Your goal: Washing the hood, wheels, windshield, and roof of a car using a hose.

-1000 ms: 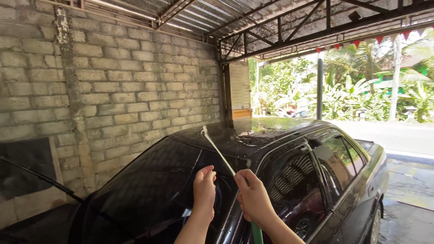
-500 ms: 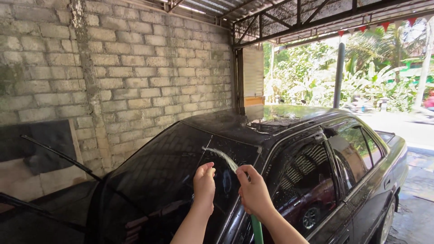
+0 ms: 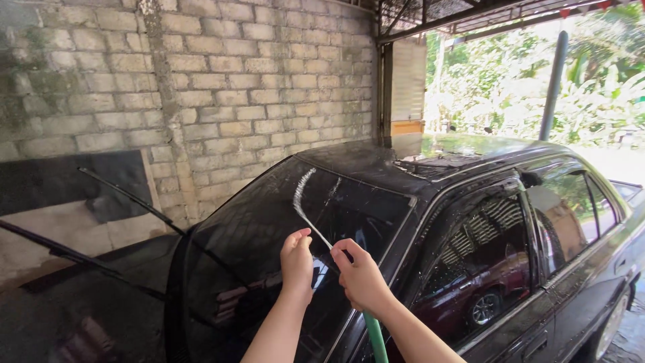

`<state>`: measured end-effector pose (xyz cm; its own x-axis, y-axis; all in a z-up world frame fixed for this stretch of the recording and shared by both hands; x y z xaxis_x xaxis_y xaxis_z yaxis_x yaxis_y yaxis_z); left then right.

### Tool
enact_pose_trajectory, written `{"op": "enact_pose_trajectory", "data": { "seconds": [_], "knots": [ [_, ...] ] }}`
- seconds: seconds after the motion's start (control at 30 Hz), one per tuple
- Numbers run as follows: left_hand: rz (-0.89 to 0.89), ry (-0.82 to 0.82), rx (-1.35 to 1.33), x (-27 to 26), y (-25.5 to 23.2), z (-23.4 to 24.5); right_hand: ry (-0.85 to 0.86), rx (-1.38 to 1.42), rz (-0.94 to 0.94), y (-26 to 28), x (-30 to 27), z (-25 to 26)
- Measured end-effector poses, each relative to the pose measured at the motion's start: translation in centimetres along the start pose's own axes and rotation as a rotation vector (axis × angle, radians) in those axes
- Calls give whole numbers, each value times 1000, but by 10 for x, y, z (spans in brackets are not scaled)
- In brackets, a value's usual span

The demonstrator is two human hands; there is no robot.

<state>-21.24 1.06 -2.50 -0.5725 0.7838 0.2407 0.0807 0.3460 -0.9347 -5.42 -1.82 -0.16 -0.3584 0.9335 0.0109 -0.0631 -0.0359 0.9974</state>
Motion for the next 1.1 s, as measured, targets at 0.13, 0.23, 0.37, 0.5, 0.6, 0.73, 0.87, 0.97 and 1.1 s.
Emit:
{"op": "enact_pose_trajectory", "data": {
  "seconds": [0.13,0.23,0.37,0.5,0.6,0.73,0.87,0.97,1.1],
  "knots": [
    [-74,-30,-32,16,20,19,-115,69,-8,-5,7,2],
    [-44,-65,-7,3,5,28,-105,98,14,-7,7,4],
    [-1,-82,10,-9,-7,37,-17,-47,-41,-12,-5,-9],
    [-4,-90,17,-15,-1,46,-158,-9,46,-25,2,6],
    [-32,-105,3,-15,12,52,-225,98,39,-37,9,19],
    [-20,-100,-7,-23,36,54,-158,-31,44,-51,-8,0],
    [10,-88,-57,-28,66,56,-30,-127,-54,-76,-22,-14],
    [54,-78,-58,-39,75,58,-111,-142,-17,-81,-15,8],
    [94,-77,2,-54,74,61,-346,-164,136,-69,-2,57]
  ]
}}
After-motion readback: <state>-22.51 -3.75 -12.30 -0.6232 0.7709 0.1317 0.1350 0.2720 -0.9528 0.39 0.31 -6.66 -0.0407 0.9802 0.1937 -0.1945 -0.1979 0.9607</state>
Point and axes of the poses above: each hand's wrist, its own x-axis towards the middle knuckle, its own z-axis out of the back of the hand, y = z × x, the point moved 4 cm from there along x, towards the middle knuckle, and after that the axes turned 3 degrees about -z, right-handed, at the moved point
